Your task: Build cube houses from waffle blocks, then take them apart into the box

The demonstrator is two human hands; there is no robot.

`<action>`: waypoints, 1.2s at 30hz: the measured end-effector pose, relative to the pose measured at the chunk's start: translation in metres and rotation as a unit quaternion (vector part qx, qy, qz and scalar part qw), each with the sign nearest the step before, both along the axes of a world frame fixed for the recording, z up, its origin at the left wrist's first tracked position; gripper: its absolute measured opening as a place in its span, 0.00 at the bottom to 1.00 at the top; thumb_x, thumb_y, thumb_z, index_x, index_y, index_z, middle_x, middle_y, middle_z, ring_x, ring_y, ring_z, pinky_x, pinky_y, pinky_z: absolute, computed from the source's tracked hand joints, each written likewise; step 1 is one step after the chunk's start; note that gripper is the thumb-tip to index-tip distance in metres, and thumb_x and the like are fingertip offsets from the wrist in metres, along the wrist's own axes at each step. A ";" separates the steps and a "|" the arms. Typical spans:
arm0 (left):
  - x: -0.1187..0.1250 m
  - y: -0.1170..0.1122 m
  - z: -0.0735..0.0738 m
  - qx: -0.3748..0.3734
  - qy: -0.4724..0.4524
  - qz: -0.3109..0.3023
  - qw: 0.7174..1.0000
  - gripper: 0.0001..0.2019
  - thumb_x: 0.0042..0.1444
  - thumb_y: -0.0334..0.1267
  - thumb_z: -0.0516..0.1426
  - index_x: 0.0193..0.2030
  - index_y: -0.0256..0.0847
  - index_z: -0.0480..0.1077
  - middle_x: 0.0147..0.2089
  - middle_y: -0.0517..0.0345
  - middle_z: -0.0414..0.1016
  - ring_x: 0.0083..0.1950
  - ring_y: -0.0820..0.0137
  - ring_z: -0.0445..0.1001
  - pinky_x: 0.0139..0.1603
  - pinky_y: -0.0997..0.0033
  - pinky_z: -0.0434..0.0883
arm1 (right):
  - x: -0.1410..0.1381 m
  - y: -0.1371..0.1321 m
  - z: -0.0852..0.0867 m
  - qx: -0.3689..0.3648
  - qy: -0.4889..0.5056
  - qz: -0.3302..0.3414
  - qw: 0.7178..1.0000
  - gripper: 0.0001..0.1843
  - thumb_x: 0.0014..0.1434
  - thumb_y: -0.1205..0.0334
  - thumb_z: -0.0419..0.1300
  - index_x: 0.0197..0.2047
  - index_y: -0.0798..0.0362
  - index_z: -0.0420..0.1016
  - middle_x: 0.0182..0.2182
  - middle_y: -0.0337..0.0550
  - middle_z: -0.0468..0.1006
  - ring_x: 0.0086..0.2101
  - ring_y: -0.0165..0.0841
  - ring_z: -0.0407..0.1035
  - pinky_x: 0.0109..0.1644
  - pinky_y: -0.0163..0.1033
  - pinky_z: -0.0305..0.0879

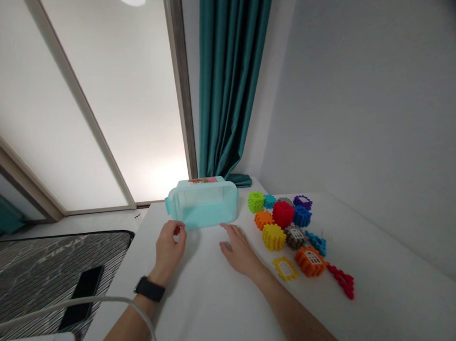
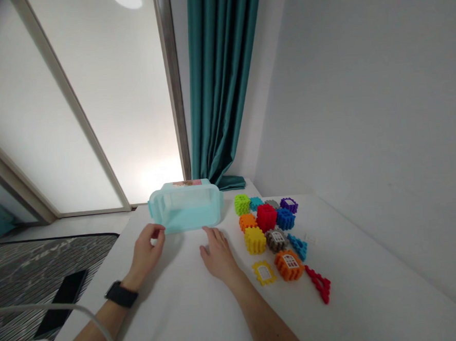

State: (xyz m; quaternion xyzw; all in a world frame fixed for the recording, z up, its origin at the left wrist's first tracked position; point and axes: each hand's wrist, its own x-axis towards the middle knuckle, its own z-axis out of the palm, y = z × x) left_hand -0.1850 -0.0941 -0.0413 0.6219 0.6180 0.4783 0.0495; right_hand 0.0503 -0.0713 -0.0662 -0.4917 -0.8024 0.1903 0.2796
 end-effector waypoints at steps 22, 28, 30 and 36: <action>-0.036 0.006 0.019 0.002 -0.164 0.070 0.984 0.27 0.56 0.50 0.55 0.59 0.38 0.66 0.28 0.65 0.61 0.28 0.69 0.64 0.31 0.70 0.65 | -0.011 0.044 0.024 0.024 0.230 -0.117 0.966 0.33 0.61 0.60 0.52 0.69 0.54 0.59 0.48 0.52 0.75 0.45 0.42 0.71 0.54 0.50 0.69; -0.043 -0.007 0.037 -0.031 -0.102 0.055 0.993 0.24 0.59 0.53 0.53 0.55 0.39 0.71 0.24 0.67 0.57 0.26 0.70 0.62 0.29 0.71 0.62 | 0.002 0.039 0.055 -0.011 0.155 -0.069 0.985 0.28 0.64 0.55 0.52 0.66 0.53 0.64 0.36 0.45 0.78 0.35 0.38 0.71 0.47 0.45 0.69; -0.045 -0.009 0.039 -0.032 -0.030 0.077 0.996 0.23 0.60 0.52 0.51 0.54 0.41 0.73 0.25 0.65 0.60 0.27 0.68 0.64 0.31 0.69 0.64 | 0.010 0.041 0.061 0.000 0.111 -0.050 0.993 0.26 0.64 0.55 0.52 0.64 0.53 0.67 0.36 0.45 0.78 0.36 0.38 0.72 0.47 0.45 0.69; -0.049 -0.004 0.035 0.097 0.152 0.040 0.983 0.21 0.62 0.54 0.52 0.43 0.41 0.77 0.48 0.44 0.69 0.52 0.53 0.69 0.54 0.49 0.69 | 0.061 0.075 0.077 0.073 -0.048 -0.060 0.994 0.21 0.64 0.60 0.52 0.58 0.54 0.71 0.45 0.50 0.77 0.47 0.41 0.71 0.55 0.47 0.65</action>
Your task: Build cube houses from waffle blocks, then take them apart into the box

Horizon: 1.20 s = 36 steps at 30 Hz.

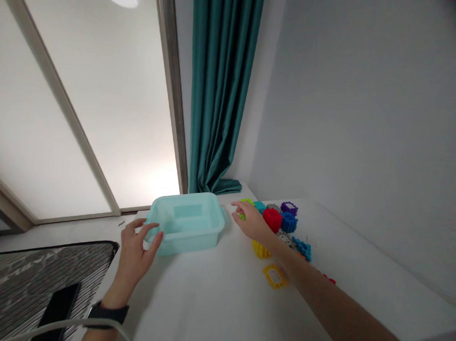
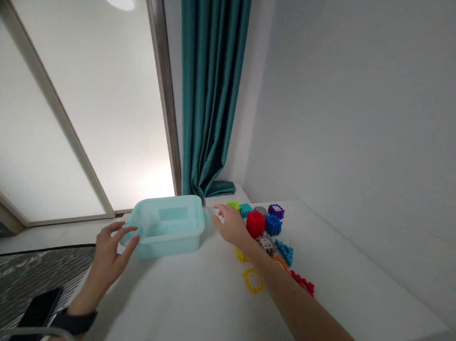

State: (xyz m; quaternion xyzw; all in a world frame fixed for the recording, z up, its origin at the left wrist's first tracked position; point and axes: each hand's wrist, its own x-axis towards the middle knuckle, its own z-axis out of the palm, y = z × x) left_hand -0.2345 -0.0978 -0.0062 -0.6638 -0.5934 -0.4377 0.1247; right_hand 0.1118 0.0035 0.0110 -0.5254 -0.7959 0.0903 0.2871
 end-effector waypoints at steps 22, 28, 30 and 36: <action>0.019 -0.005 -0.007 -0.004 0.038 -0.086 0.996 0.20 0.62 0.58 0.55 0.35 0.43 0.73 0.56 0.46 0.71 0.56 0.53 0.72 0.53 0.47 0.76 | 0.053 0.115 -0.003 -0.164 -0.228 0.138 0.950 0.32 0.41 0.63 0.74 0.51 0.48 0.74 0.51 0.44 0.77 0.50 0.43 0.72 0.55 0.42 0.67; 0.026 -0.005 -0.008 0.019 0.035 -0.094 0.995 0.17 0.62 0.55 0.57 0.35 0.44 0.74 0.56 0.46 0.70 0.56 0.52 0.71 0.55 0.43 0.74 | 0.059 0.098 0.024 -0.138 -0.170 0.131 0.967 0.28 0.45 0.67 0.71 0.51 0.52 0.74 0.51 0.48 0.78 0.48 0.43 0.73 0.54 0.43 0.67; 0.026 -0.005 -0.010 0.012 0.031 -0.095 0.995 0.17 0.62 0.55 0.57 0.35 0.44 0.74 0.56 0.46 0.70 0.56 0.52 0.71 0.56 0.44 0.74 | 0.058 0.092 0.044 -0.126 -0.149 0.129 0.972 0.28 0.48 0.67 0.70 0.53 0.52 0.73 0.51 0.48 0.77 0.48 0.42 0.73 0.53 0.43 0.68; 0.033 -0.005 -0.013 0.015 0.028 -0.102 0.994 0.14 0.62 0.52 0.58 0.36 0.43 0.73 0.55 0.46 0.69 0.57 0.53 0.69 0.57 0.45 0.71 | 0.005 0.055 0.093 -0.066 -0.052 0.218 0.972 0.27 0.52 0.60 0.69 0.56 0.48 0.71 0.50 0.42 0.78 0.47 0.40 0.73 0.53 0.43 0.68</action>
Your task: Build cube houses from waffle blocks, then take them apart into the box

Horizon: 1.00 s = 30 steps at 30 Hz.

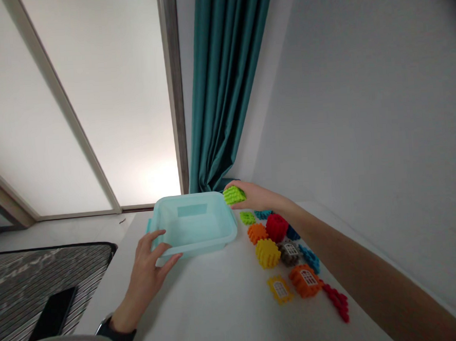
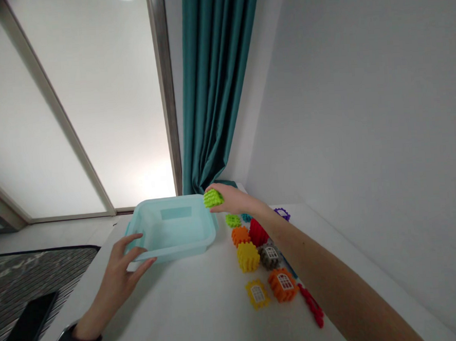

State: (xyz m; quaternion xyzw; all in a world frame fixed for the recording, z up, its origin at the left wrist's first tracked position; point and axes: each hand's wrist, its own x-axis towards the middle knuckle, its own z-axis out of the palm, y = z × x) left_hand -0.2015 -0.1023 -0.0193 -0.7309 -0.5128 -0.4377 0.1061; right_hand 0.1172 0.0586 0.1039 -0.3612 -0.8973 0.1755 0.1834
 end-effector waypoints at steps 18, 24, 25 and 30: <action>0.009 -0.003 -0.005 0.013 0.001 -0.026 1.000 0.13 0.61 0.51 0.59 0.36 0.44 0.75 0.55 0.46 0.69 0.56 0.53 0.69 0.57 0.44 0.71 | 0.125 -0.013 -0.044 0.031 -0.158 -0.128 0.979 0.31 0.45 0.69 0.64 0.55 0.50 0.76 0.57 0.51 0.74 0.59 0.51 0.63 0.65 0.55 0.57; 0.012 0.000 -0.008 0.045 0.012 -0.034 0.998 0.13 0.61 0.52 0.59 0.36 0.44 0.75 0.53 0.46 0.70 0.54 0.51 0.70 0.55 0.43 0.72 | 0.142 -0.018 -0.072 -0.009 -0.177 -0.086 0.980 0.39 0.41 0.70 0.64 0.60 0.51 0.71 0.58 0.52 0.72 0.58 0.48 0.65 0.65 0.50 0.58; 0.012 0.001 -0.008 0.049 0.012 -0.034 0.998 0.13 0.61 0.52 0.59 0.36 0.44 0.75 0.53 0.46 0.70 0.54 0.51 0.70 0.54 0.43 0.72 | 0.139 -0.020 -0.074 -0.013 -0.179 -0.082 0.980 0.39 0.40 0.70 0.64 0.60 0.51 0.71 0.58 0.52 0.72 0.58 0.48 0.65 0.64 0.50 0.58; 0.012 0.001 -0.008 0.050 0.018 -0.032 0.998 0.14 0.61 0.53 0.59 0.36 0.45 0.75 0.53 0.46 0.71 0.54 0.51 0.70 0.55 0.42 0.71 | 0.128 -0.022 -0.087 -0.029 -0.165 -0.074 0.983 0.29 0.41 0.72 0.66 0.50 0.51 0.76 0.49 0.48 0.77 0.52 0.45 0.70 0.60 0.48 0.63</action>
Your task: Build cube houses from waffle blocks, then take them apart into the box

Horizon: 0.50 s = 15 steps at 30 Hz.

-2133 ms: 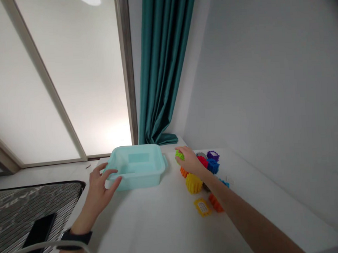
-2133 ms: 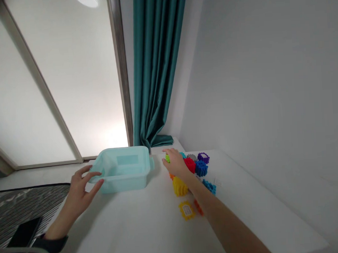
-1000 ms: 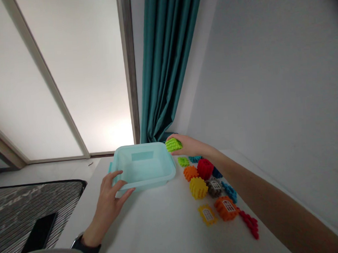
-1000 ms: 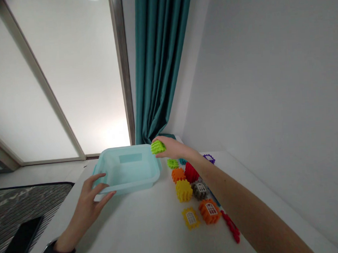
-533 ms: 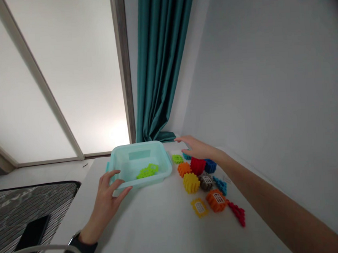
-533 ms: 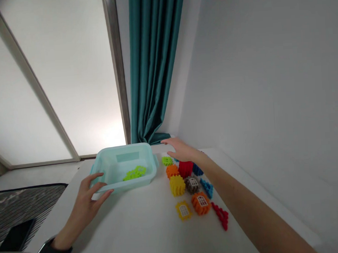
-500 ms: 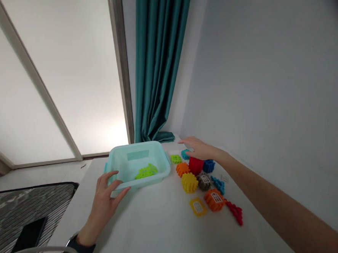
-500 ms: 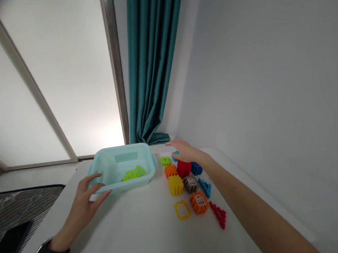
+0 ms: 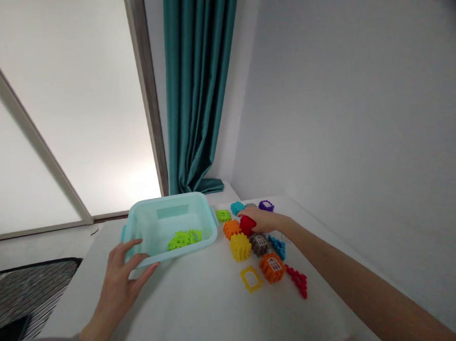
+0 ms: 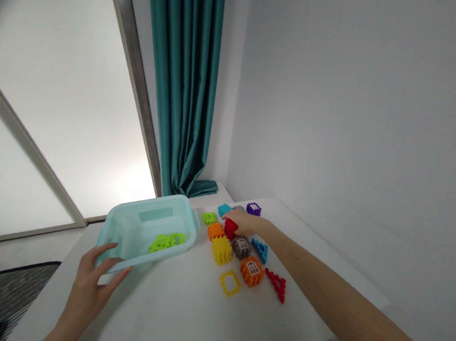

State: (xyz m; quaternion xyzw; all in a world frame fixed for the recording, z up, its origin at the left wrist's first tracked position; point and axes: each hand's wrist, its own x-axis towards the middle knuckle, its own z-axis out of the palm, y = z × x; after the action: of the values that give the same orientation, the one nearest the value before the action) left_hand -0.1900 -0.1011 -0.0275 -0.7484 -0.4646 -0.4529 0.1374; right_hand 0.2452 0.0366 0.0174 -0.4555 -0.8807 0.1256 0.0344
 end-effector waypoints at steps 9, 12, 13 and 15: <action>0.003 -0.005 0.006 -0.003 0.003 -0.008 1.000 0.11 0.61 0.49 0.60 0.35 0.45 0.75 0.53 0.47 0.70 0.54 0.52 0.69 0.57 0.42 0.70 | -0.039 -0.004 0.073 0.028 0.100 0.001 0.995 0.24 0.50 0.65 0.67 0.52 0.51 0.74 0.47 0.46 0.79 0.45 0.40 0.73 0.53 0.44 0.68; 0.005 -0.006 0.009 0.003 0.009 -0.010 1.000 0.09 0.61 0.46 0.60 0.36 0.44 0.74 0.53 0.47 0.70 0.55 0.52 0.68 0.58 0.42 0.70 | -0.092 -0.017 0.093 0.024 0.179 0.064 0.981 0.26 0.54 0.61 0.66 0.57 0.48 0.71 0.52 0.44 0.77 0.50 0.39 0.72 0.57 0.45 0.67; 0.005 -0.007 0.010 0.003 0.011 -0.010 1.000 0.09 0.61 0.45 0.61 0.36 0.44 0.74 0.53 0.46 0.70 0.56 0.52 0.68 0.57 0.42 0.70 | -0.112 -0.022 0.095 0.021 0.190 0.085 0.978 0.28 0.54 0.60 0.67 0.58 0.48 0.71 0.53 0.45 0.76 0.51 0.40 0.71 0.58 0.46 0.66; 0.006 -0.008 0.012 0.000 0.013 -0.012 1.000 0.08 0.60 0.45 0.61 0.36 0.44 0.74 0.53 0.46 0.69 0.56 0.52 0.67 0.57 0.44 0.71 | -0.146 -0.029 0.092 0.017 0.201 0.115 0.973 0.34 0.52 0.60 0.69 0.62 0.49 0.68 0.57 0.48 0.74 0.55 0.41 0.69 0.61 0.47 0.64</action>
State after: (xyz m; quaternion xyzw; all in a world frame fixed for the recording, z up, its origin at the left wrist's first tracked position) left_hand -0.1840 -0.1089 -0.0156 -0.7595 -0.4542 -0.4449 0.1377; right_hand 0.0994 0.0075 0.1095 -0.3156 -0.9042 0.2030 0.2040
